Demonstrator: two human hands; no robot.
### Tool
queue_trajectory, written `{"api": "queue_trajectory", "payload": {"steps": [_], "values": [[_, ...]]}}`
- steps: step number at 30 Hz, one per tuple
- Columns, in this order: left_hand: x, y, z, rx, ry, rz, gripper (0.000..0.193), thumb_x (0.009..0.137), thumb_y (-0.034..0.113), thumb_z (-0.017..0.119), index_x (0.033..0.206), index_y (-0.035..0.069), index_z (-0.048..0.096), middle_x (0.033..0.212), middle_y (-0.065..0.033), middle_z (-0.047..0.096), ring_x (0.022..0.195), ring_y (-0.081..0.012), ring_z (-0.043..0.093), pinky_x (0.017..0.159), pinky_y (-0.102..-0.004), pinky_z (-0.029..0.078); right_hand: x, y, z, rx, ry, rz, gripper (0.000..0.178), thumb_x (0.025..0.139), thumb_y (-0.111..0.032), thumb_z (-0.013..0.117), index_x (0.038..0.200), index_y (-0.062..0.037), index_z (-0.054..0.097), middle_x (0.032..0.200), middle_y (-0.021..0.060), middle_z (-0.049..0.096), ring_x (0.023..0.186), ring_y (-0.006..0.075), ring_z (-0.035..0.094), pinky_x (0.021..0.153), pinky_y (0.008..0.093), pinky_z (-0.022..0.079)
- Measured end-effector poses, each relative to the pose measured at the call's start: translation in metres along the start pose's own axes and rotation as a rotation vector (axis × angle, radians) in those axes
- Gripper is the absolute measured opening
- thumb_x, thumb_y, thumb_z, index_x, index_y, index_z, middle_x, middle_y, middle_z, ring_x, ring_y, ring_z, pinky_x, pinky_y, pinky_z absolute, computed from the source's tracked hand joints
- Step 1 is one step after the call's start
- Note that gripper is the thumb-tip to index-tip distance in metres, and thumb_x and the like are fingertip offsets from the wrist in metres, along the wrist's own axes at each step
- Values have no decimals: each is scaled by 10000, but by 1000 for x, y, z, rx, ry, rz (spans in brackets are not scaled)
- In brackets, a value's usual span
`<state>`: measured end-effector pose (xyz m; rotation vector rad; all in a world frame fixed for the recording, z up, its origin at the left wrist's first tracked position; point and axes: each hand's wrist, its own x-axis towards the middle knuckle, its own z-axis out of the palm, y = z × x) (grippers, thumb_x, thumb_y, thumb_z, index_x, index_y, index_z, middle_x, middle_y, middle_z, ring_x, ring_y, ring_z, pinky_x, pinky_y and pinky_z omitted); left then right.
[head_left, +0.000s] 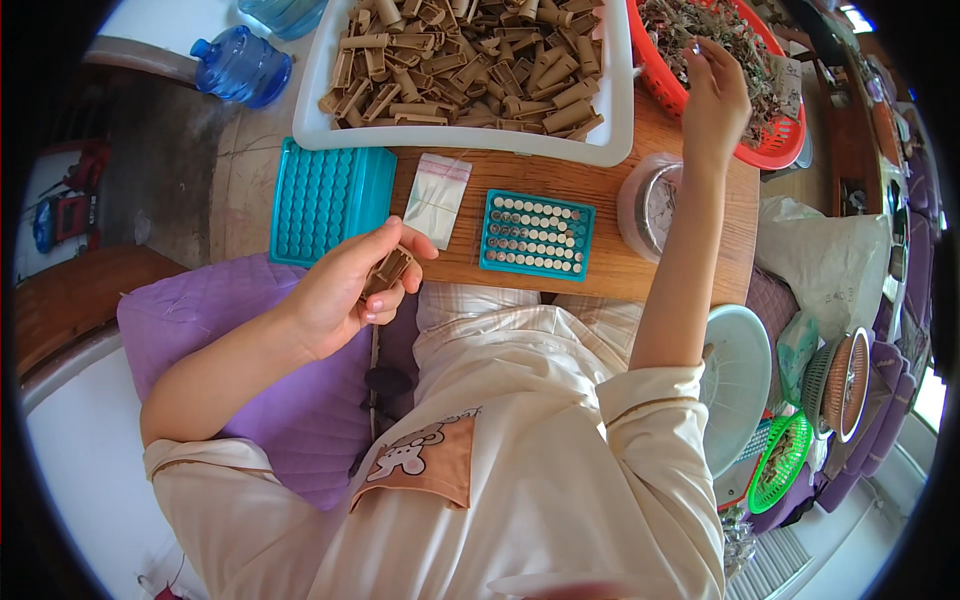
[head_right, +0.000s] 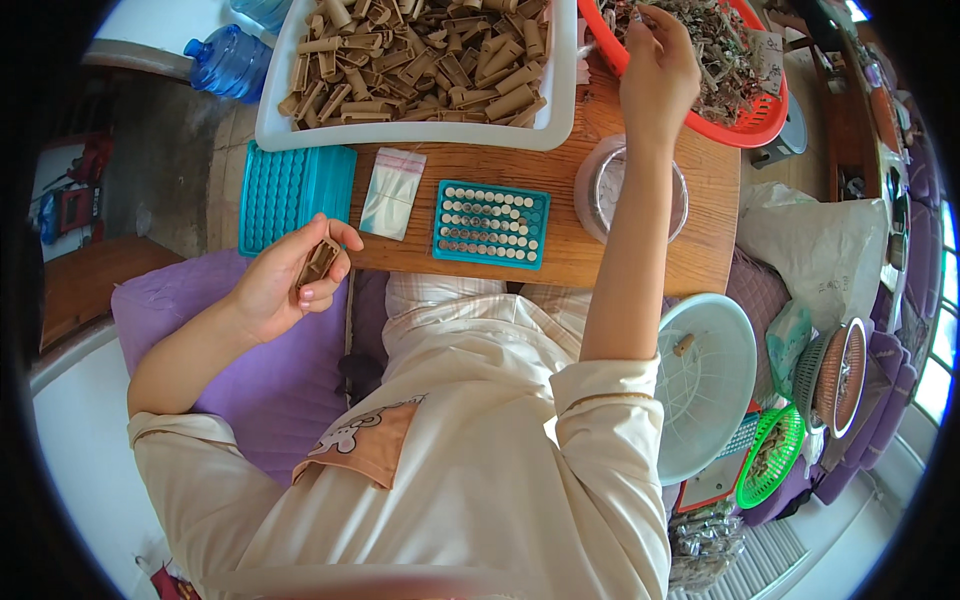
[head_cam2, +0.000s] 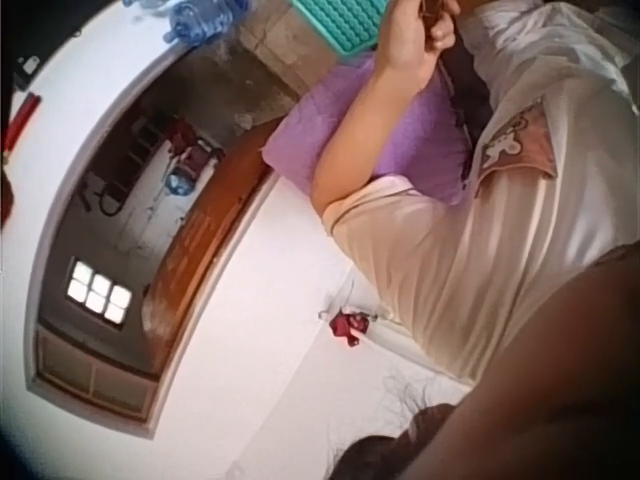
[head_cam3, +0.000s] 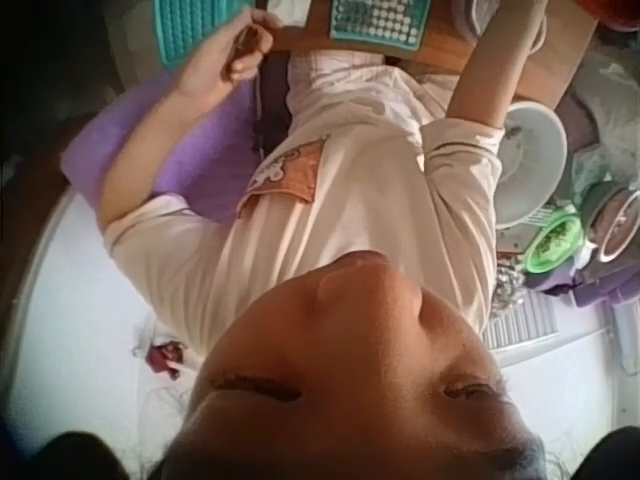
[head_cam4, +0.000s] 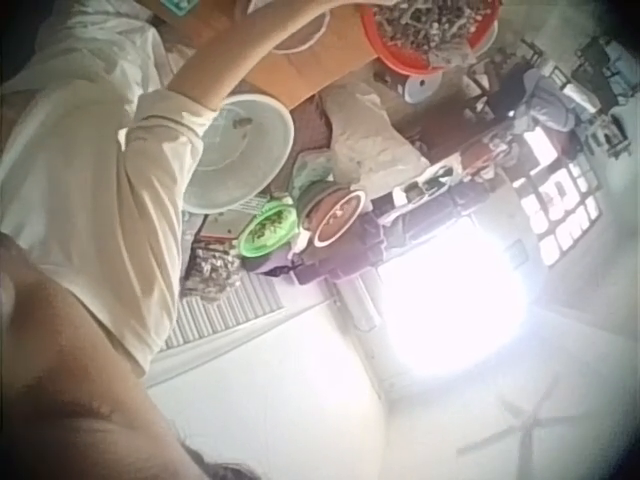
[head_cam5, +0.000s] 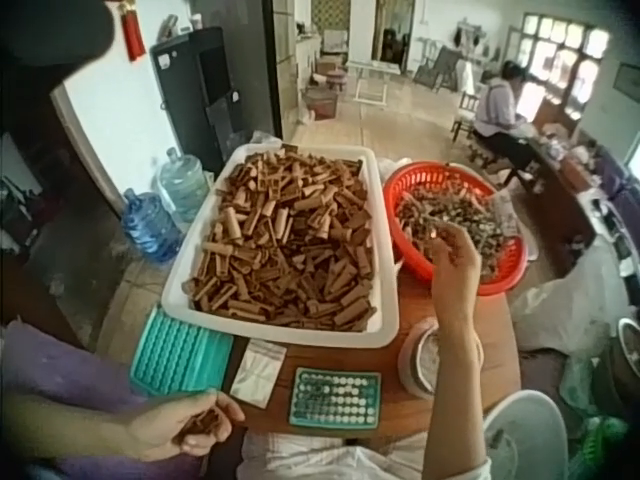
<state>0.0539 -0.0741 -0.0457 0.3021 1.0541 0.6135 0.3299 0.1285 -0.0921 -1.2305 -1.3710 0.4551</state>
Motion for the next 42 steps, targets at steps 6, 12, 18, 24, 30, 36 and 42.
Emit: {"api": "queue_trajectory", "payload": {"steps": [6, 12, 18, 24, 30, 36, 42], "values": [[-6, 2, 5, 173, -55, 74, 290, 883, 306, 437, 1009, 49, 487, 708, 14, 492, 461, -4, 321, 406, -159, 238, -80, -68, -18, 128, -266, -209, 422, 746, 112, 479, 1089, -115, 571, 888, 63, 563, 649, 113, 550, 573, 207, 458], [-12, -4, 18, 606, 12, 520, 308, 807, 159, 587, 1075, 27, 510, 800, -1, 558, 607, -20, 468, 511, -166, 383, -150, -105, -1, 224, -538, -368, 405, 601, 64, 624, 990, -44, 588, 686, 53, 532, 566, 165, 531, 461, 260, 425], [-13, -5, 17, 827, 136, 628, 233, 760, 78, 625, 978, 22, 566, 762, -24, 593, 650, -28, 512, 582, -168, 425, -178, -98, 13, 211, -463, -479, 326, 588, 15, 650, 904, -25, 579, 628, 17, 500, 508, 146, 489, 418, 261, 374], [-14, -6, 14, 862, 175, 600, 159, 756, 75, 624, 884, 14, 551, 712, -9, 576, 585, -13, 464, 514, -172, 375, -182, -102, 12, 168, -442, -484, 327, 582, 18, 659, 897, -22, 580, 650, 24, 521, 510, 150, 492, 419, 266, 376], [-17, 5, 5, 320, 23, 434, 349, 853, 301, 356, 1020, 11, 455, 729, -34, 529, 477, -21, 313, 456, -153, 260, -184, -119, 7, 218, -416, -187, 253, 612, 68, 666, 829, -12, 564, 648, 46, 536, 495, 134, 499, 423, 225, 387], [-12, -4, 10, 44, -49, 418, 278, 879, 217, 380, 1076, 29, 434, 860, -45, 535, 662, -76, 457, 628, -198, 393, -190, -130, 9, 428, -476, 149, 172, 735, 85, 578, 878, 33, 496, 801, 75, 542, 609, 71, 503, 531, 173, 409], [-10, -14, 15, 339, -28, 655, 408, 837, 266, 534, 1143, 53, 368, 1064, -82, 510, 989, -143, 500, 822, -273, 430, -191, -135, 22, 513, -322, 98, 168, 662, 64, 654, 764, -3, 538, 676, 57, 575, 484, 72, 501, 416, 190, 392]]}}
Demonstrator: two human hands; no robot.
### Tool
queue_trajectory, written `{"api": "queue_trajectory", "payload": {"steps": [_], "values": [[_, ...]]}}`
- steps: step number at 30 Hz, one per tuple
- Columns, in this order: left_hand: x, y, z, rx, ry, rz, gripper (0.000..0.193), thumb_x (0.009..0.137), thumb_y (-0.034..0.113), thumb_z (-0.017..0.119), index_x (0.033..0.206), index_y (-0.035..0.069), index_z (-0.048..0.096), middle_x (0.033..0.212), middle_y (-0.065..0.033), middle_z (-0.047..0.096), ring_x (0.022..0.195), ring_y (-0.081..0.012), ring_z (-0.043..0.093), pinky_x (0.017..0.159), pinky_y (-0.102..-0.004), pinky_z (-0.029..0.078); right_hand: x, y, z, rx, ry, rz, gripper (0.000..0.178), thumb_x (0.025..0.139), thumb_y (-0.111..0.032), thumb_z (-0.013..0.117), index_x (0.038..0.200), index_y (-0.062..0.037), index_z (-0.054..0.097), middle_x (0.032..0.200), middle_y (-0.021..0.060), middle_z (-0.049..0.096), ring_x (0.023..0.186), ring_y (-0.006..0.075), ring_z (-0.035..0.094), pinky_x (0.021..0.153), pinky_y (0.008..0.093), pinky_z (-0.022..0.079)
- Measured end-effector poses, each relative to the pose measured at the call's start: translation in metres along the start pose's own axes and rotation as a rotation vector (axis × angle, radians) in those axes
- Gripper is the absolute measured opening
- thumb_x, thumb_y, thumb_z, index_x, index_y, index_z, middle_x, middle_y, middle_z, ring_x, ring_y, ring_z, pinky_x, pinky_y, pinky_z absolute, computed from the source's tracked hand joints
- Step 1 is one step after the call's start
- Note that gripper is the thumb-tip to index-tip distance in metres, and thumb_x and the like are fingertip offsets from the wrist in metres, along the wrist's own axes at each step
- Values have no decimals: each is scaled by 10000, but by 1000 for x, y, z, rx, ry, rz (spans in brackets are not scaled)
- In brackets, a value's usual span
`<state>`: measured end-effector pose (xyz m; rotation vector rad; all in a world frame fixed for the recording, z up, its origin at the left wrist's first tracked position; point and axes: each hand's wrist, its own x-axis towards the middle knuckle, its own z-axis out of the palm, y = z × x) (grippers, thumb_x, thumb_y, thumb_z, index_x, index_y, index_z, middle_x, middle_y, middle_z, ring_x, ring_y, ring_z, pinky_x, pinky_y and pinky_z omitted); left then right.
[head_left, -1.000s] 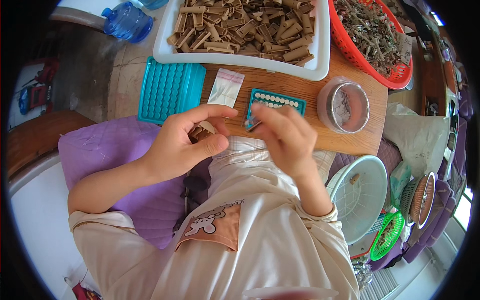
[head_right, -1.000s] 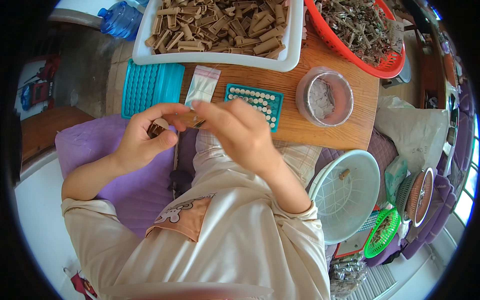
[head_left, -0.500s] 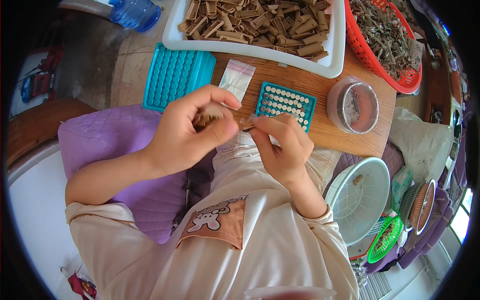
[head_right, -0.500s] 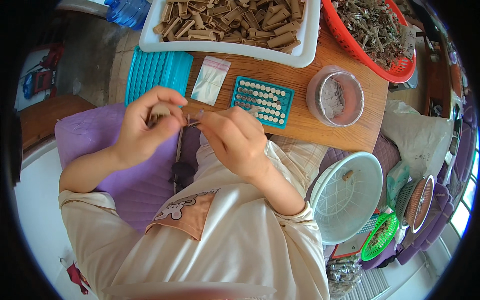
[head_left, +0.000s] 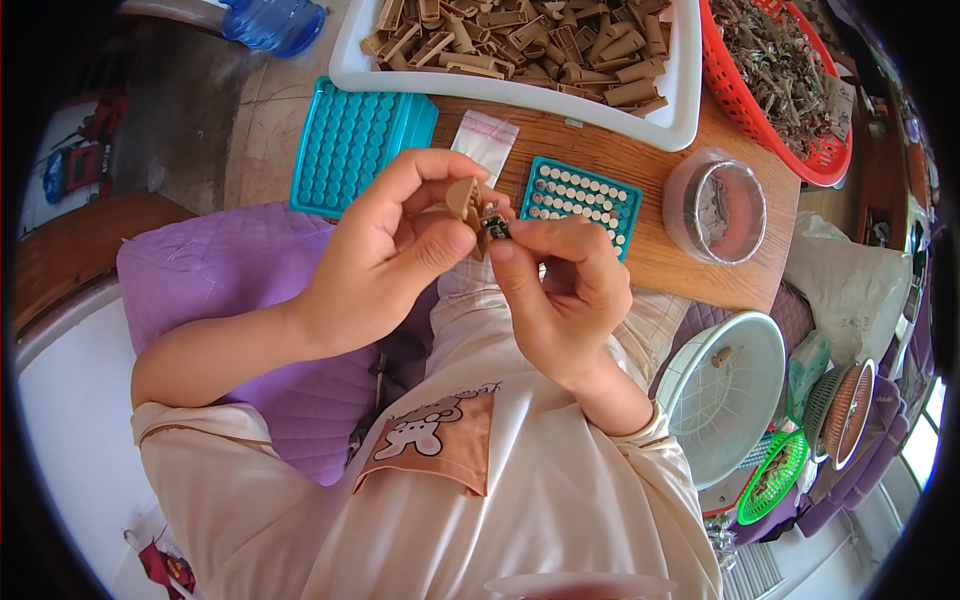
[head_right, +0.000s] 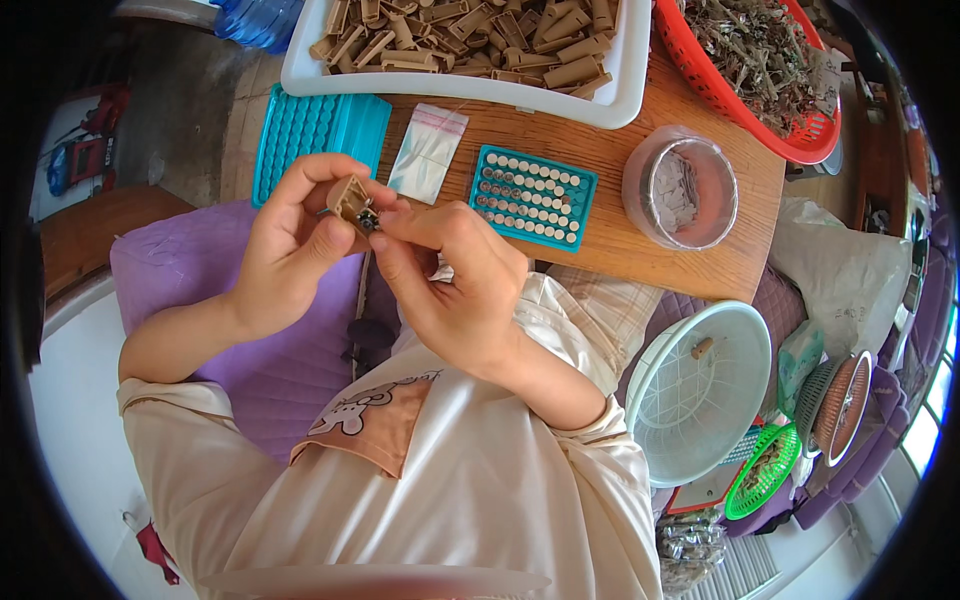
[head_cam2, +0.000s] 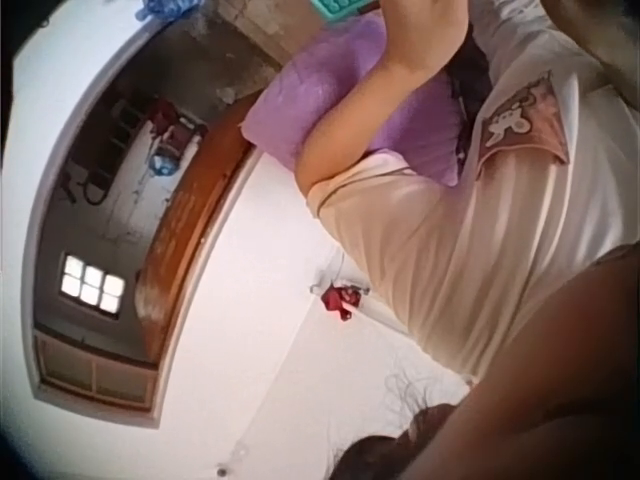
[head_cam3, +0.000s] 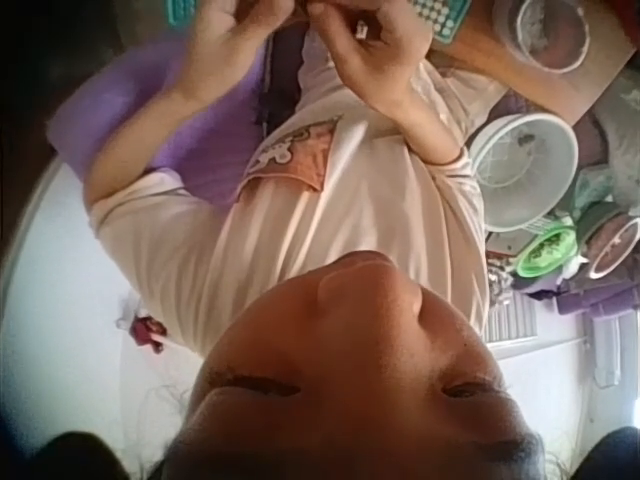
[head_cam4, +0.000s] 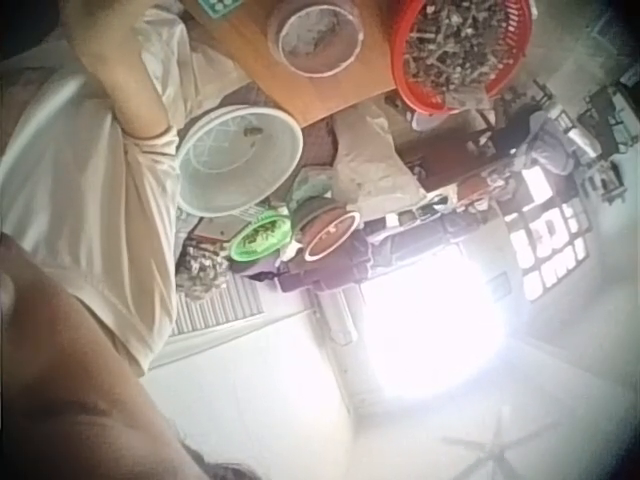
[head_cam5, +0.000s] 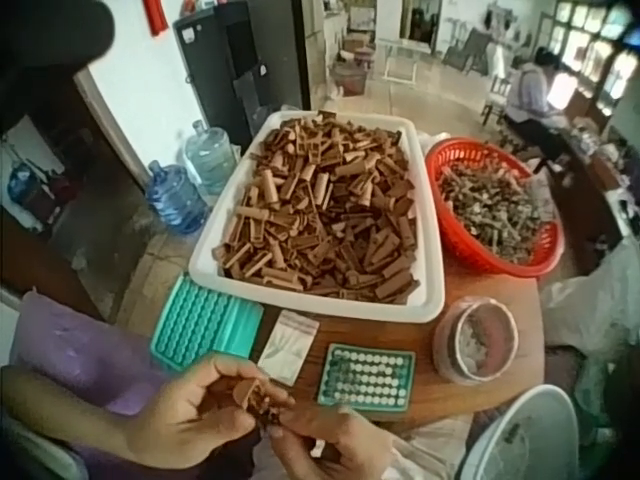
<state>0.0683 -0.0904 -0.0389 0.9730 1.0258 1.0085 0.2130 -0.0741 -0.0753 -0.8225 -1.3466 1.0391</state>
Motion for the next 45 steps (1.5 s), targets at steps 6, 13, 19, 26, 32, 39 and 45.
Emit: {"api": "queue_trajectory", "payload": {"steps": [6, 13, 19, 26, 32, 39, 45], "values": [[0, 6, -3, 132, -23, -9, 432, 798, 259, 590, 1111, 34, 395, 1035, -99, 545, 960, -141, 525, 809, -261, 444, -2, -3, -3, -48, -43, -64, 185, 649, 58, 677, 750, 3, 532, 665, 77, 567, 496, 108, 523, 416, 205, 404], [-6, 6, -4, 95, -60, 24, 422, 785, 225, 608, 1102, 21, 419, 1055, -120, 548, 960, -162, 540, 800, -268, 459, -6, -5, -1, -77, -54, -149, 199, 642, 64, 680, 793, 18, 558, 670, 73, 566, 535, 146, 540, 445, 225, 421], [0, 5, -1, 132, 50, 36, 496, 824, 270, 553, 1211, 15, 375, 1105, -131, 527, 985, -171, 529, 815, -285, 457, -3, 6, 1, -134, -145, -212, 272, 671, 79, 643, 927, -6, 612, 798, 78, 526, 626, 141, 538, 509, 246, 454], [3, 5, -3, -77, 122, -137, 359, 880, 198, 470, 1188, 23, 416, 1070, -90, 546, 948, -118, 533, 790, -254, 465, -5, 15, 8, -123, -159, -96, 296, 696, 90, 609, 968, -27, 618, 856, 71, 473, 646, 120, 518, 520, 224, 443], [5, 4, -9, -100, 132, -218, 349, 908, 264, 384, 1190, 59, 383, 1122, -97, 504, 960, -143, 530, 707, -239, 456, -18, 23, 15, -8, -52, 40, 277, 712, 92, 583, 971, -2, 555, 904, 88, 489, 605, 99, 491, 499, 191, 401], [5, 2, -2, -40, 272, -169, 294, 924, 231, 346, 1152, 48, 379, 1089, -83, 519, 863, -113, 569, 630, -192, 461, -24, 26, 26, 325, 66, 327, 284, 764, 94, 522, 1025, 6, 456, 995, 103, 466, 576, 55, 471, 483, 175, 383], [6, 2, -4, -35, 267, -128, 284, 921, 213, 354, 1145, 41, 375, 1092, -93, 514, 841, -103, 566, 622, -194, 484, -20, 25, 25, 332, 31, 342, 267, 778, 94, 500, 1027, 9, 452, 1001, 96, 458, 563, 43, 457, 470, 168, 370]]}}
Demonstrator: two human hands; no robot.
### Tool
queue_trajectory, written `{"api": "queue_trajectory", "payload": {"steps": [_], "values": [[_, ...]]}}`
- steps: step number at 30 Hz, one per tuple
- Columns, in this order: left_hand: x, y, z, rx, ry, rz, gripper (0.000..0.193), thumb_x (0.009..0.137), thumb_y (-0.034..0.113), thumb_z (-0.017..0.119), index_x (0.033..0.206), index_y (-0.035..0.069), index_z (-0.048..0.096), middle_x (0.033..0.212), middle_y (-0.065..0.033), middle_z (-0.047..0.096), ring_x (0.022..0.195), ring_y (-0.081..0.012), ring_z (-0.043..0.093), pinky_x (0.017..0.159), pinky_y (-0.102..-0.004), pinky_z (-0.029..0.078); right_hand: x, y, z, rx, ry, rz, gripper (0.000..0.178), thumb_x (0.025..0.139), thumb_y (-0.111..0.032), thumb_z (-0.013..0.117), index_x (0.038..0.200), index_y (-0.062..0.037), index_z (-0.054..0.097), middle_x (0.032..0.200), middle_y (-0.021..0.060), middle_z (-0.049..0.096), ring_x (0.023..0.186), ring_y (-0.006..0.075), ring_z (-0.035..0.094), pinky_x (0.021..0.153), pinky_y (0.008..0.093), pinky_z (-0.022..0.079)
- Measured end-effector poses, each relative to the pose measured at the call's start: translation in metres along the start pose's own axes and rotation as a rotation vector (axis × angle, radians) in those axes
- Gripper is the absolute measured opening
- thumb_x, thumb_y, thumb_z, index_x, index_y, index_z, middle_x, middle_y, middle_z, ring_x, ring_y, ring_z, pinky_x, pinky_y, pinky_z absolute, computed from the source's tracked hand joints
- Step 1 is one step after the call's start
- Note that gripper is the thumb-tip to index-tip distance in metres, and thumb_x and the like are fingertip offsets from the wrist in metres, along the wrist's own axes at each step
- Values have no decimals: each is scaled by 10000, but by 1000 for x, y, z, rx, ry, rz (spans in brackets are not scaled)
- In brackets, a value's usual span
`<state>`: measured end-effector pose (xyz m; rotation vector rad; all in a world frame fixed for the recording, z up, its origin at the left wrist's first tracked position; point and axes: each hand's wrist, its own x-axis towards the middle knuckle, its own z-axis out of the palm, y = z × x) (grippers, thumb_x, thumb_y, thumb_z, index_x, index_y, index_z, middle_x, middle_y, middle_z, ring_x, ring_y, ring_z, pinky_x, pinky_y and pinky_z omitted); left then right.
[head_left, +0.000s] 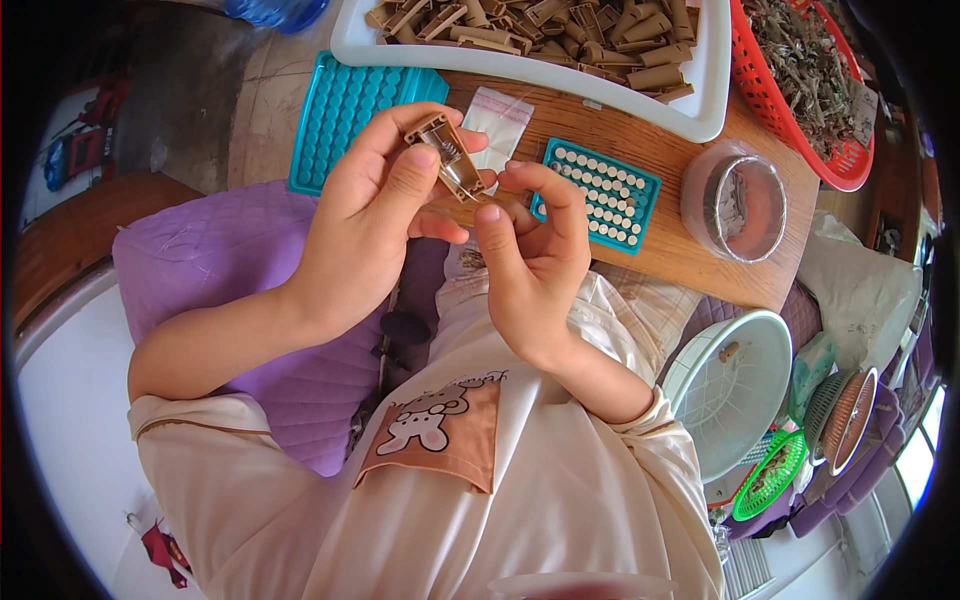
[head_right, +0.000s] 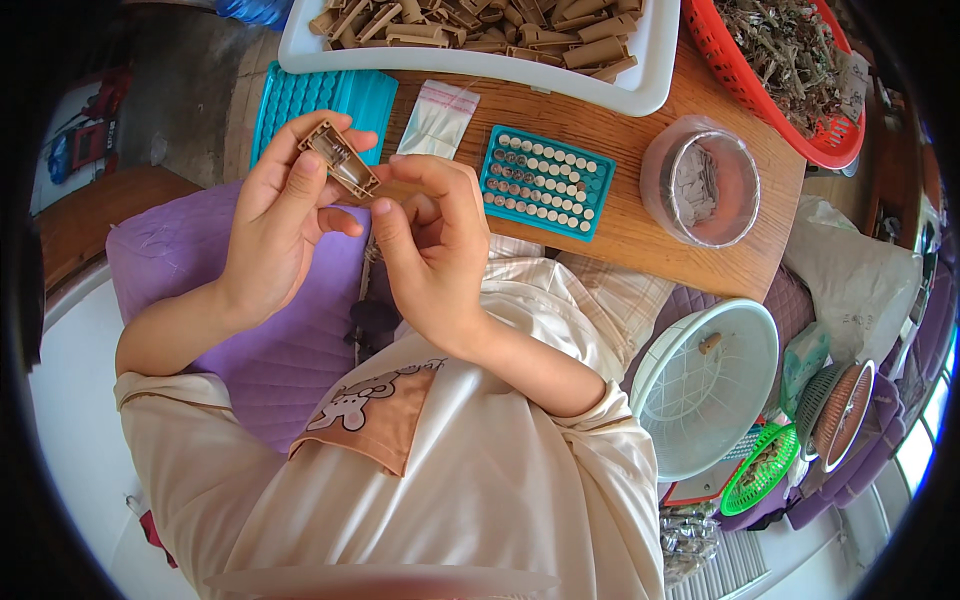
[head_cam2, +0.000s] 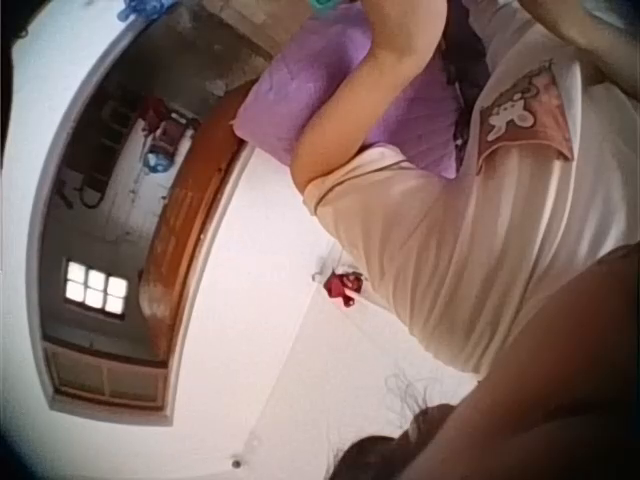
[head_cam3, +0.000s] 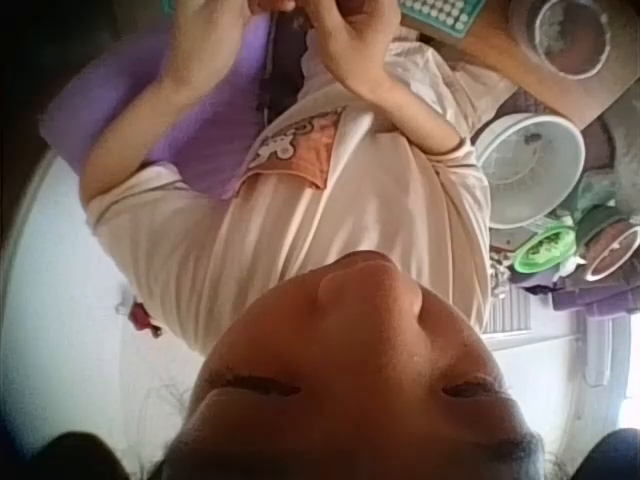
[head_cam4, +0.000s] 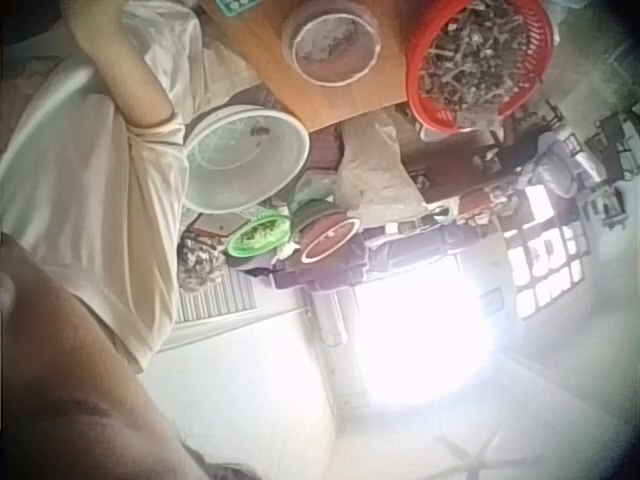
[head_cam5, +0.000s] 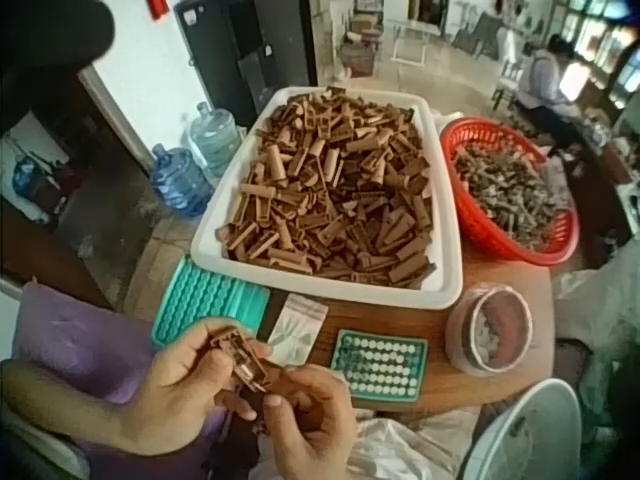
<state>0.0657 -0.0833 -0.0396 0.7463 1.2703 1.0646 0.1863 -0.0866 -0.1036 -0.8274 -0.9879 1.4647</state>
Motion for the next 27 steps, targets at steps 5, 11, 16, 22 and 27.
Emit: {"api": "queue_trajectory", "payload": {"steps": [5, 11, 16, 22, 27], "values": [[-2, 0, 1, 15, -10, 15, 284, 918, 204, 363, 1145, 33, 375, 1086, -100, 512, 850, -111, 564, 628, -201, 490, -1, 2, -1, -6, 13, 65, 253, 792, 77, 495, 1031, 6, 449, 991, 93, 462, 564, 39, 455, 473, 168, 372], [1, 0, 2, -127, 1, -52, 289, 916, 196, 369, 1139, 13, 379, 1059, -113, 510, 911, -160, 553, 702, -243, 502, 6, -6, 0, 99, -123, 300, 260, 831, 22, 468, 1080, -2, 401, 912, 75, 512, 612, 58, 495, 507, 186, 405], [6, -3, -5, -301, -28, -188, 333, 913, 217, 371, 1183, 22, 363, 1110, -136, 496, 1012, -210, 524, 812, -303, 475, 22, -13, -14, 119, -303, 591, 280, 818, 28, 457, 1086, -5, 385, 920, 72, 526, 707, 86, 540, 598, 200, 447], [4, -2, 0, -82, -82, -101, 362, 909, 234, 387, 1184, -1, 379, 1114, -134, 503, 1030, -217, 515, 864, -309, 434, 21, -15, -15, 261, -304, 435, 367, 741, 63, 495, 1088, 3, 389, 948, 72, 534, 852, 126, 552, 766, 241, 451], [-2, -5, 4, 199, -129, 98, 269, 886, 141, 451, 1108, -9, 475, 980, -84, 572, 935, -123, 534, 825, -236, 418, 15, -8, -16, 158, -263, 357, 292, 741, 23, 544, 1023, 14, 467, 932, 73, 557, 901, 141, 560, 792, 254, 446]]}}
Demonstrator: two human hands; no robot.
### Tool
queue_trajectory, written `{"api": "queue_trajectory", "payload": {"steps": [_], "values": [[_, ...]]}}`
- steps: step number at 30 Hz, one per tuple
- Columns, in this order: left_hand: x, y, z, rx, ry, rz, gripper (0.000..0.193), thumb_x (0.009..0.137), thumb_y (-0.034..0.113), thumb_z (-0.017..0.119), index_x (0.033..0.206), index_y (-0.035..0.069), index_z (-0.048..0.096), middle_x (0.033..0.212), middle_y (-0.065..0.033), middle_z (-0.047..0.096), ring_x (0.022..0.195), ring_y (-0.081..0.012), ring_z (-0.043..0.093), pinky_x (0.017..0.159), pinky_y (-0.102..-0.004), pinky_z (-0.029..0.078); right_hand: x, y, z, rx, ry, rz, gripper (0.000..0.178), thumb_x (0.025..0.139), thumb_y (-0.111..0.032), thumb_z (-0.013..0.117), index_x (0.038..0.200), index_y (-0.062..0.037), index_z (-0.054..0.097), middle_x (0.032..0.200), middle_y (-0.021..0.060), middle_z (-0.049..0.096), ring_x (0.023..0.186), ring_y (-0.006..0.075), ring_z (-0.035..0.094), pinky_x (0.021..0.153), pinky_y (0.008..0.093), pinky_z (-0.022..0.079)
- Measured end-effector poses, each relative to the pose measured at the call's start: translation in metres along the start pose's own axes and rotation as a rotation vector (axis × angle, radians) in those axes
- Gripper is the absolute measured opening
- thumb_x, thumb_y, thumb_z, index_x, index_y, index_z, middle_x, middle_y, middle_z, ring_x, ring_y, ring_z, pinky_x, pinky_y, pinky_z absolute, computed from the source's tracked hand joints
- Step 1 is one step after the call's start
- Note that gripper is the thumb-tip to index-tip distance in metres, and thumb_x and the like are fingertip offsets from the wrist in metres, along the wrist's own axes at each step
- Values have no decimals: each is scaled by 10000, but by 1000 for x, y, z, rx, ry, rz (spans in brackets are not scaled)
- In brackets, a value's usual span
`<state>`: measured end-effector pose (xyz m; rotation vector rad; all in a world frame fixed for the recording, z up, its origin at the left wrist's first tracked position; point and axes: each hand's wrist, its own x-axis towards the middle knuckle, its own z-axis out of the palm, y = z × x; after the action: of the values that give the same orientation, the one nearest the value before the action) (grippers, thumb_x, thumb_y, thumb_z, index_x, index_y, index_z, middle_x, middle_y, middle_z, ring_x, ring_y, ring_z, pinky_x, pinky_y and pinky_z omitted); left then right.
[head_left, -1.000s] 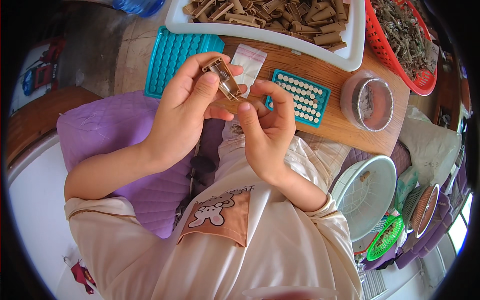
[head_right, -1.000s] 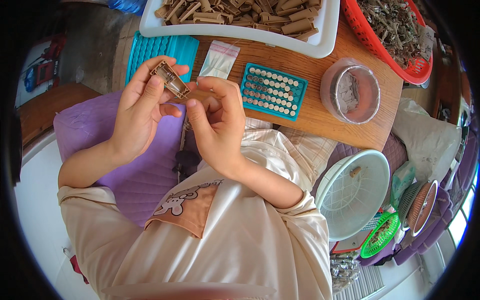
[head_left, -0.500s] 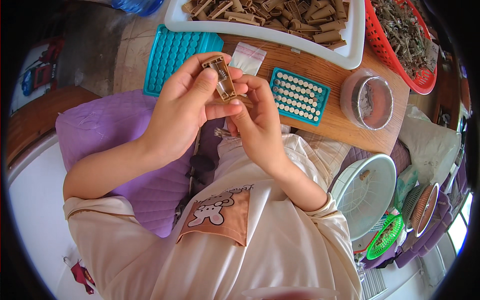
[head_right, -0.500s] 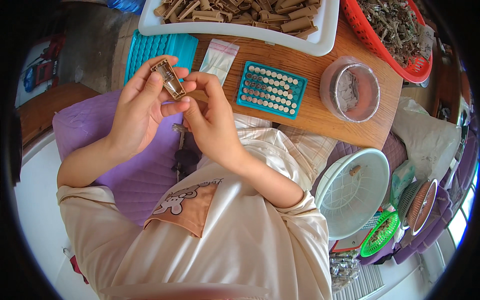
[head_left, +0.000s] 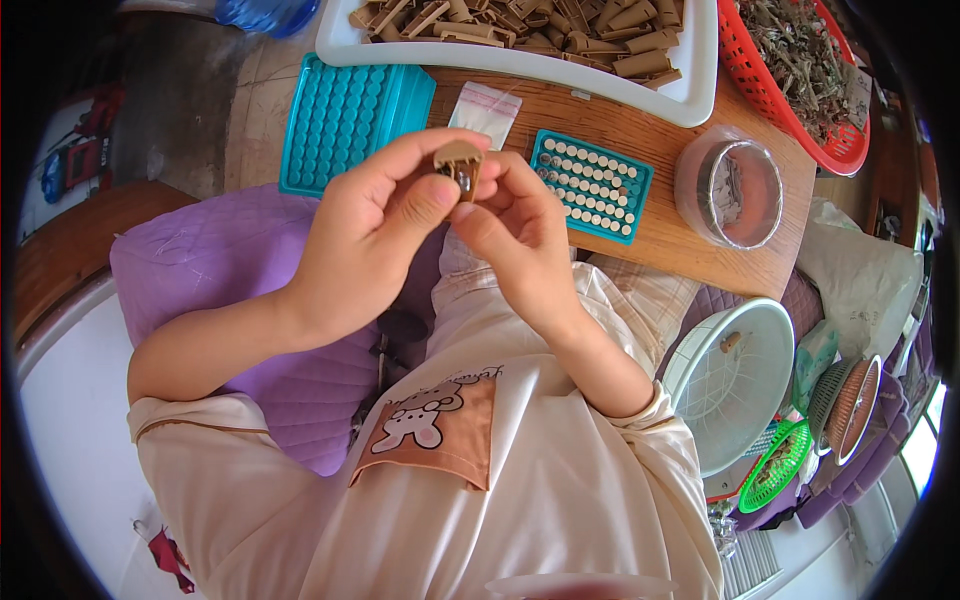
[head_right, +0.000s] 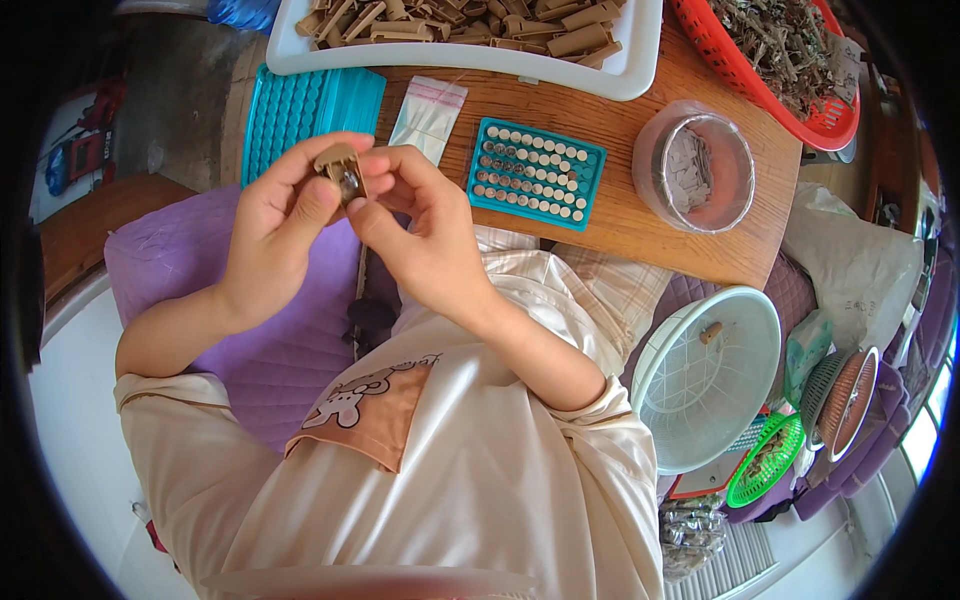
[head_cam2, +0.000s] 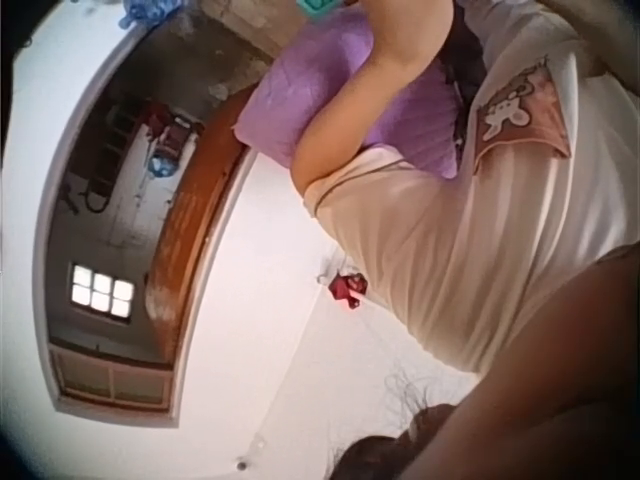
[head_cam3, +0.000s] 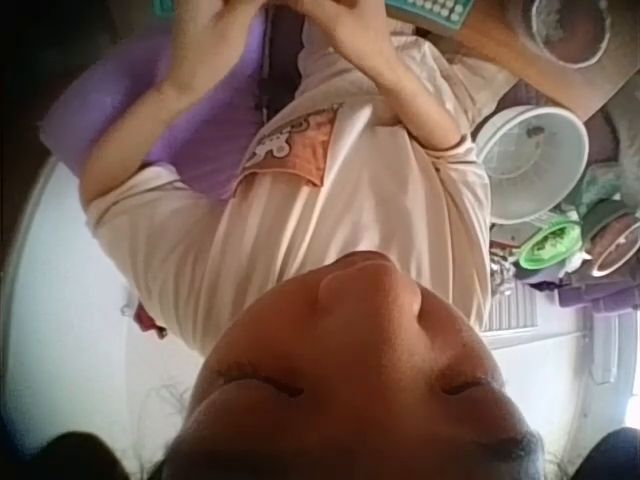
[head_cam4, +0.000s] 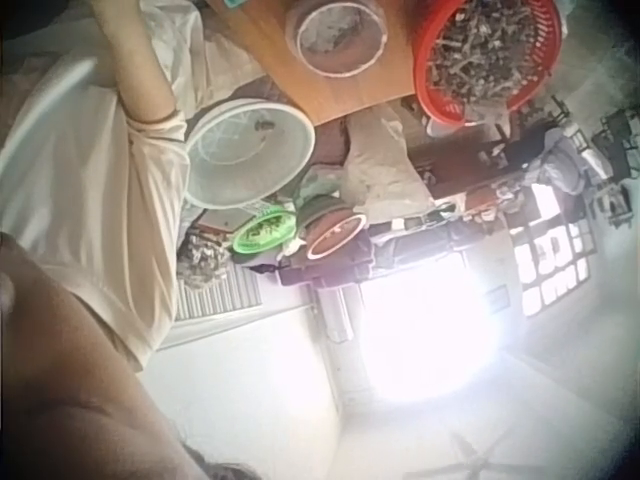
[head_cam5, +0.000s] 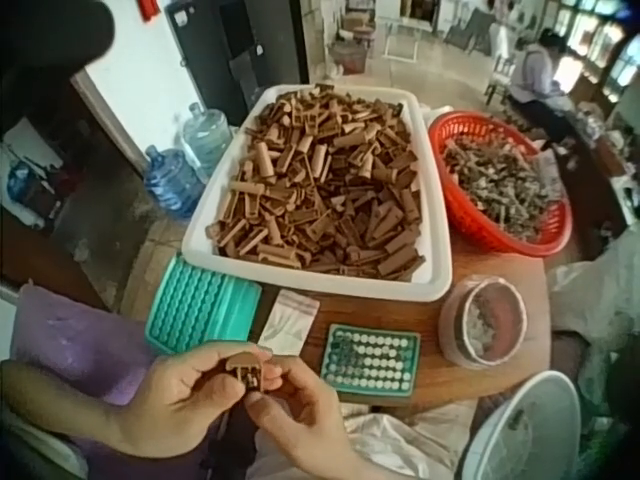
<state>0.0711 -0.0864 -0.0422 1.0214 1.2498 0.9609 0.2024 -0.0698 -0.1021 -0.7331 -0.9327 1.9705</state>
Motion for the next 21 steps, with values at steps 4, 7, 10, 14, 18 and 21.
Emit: {"api": "queue_trajectory", "payload": {"steps": [4, 7, 10, 14, 18, 21], "values": [[-4, -1, 4, 76, -11, 56, 263, 880, 121, 456, 1111, -3, 475, 987, -82, 572, 932, -123, 534, 820, -234, 418, -2, 0, 2, -166, 35, -70, 289, 734, 9, 562, 1013, 12, 487, 862, 70, 580, 846, 137, 587, 741, 262, 475], [-6, -3, 6, 134, -3, 86, 263, 878, 110, 456, 1117, 0, 472, 984, -87, 575, 911, -128, 542, 793, -233, 426, 0, -1, 7, -379, 158, -286, 340, 706, 5, 585, 1031, 10, 486, 795, 82, 584, 752, 156, 607, 668, 267, 499], [-8, -5, 4, 210, -12, 103, 267, 878, 103, 454, 1127, 10, 470, 981, -86, 577, 892, -124, 546, 762, -230, 434, 0, -6, 8, -623, 187, -388, 375, 676, 2, 596, 1034, 8, 483, 812, 112, 572, 727, 188, 609, 629, 281, 509], [-7, -3, 0, 322, -100, 87, 289, 876, 109, 460, 1154, 30, 460, 976, -83, 576, 827, -107, 552, 720, -226, 450, -2, -9, -5, -608, 71, -296, 376, 666, -16, 615, 1021, 13, 495, 857, 129, 563, 768, 202, 600, 643, 296, 505], [-5, -1, 2, -4, -144, -116, 331, 878, 137, 464, 1196, 56, 423, 986, -92, 564, 782, -113, 568, 702, -226, 476, -8, -23, -28, -766, -96, -341, 336, 672, -103, 679, 950, 21, 536, 860, 134, 561, 771, 219, 584, 669, 311, 492], [1, 11, -3, -59, -194, -378, 389, 881, 212, 460, 1227, 56, 373, 1005, -99, 557, 847, -148, 581, 723, -272, 499, -21, -24, -62, -1033, 140, -279, 142, 704, -51, 641, 828, -16, 581, 835, 109, 572, 721, 232, 579, 531, 286, 513]]}}
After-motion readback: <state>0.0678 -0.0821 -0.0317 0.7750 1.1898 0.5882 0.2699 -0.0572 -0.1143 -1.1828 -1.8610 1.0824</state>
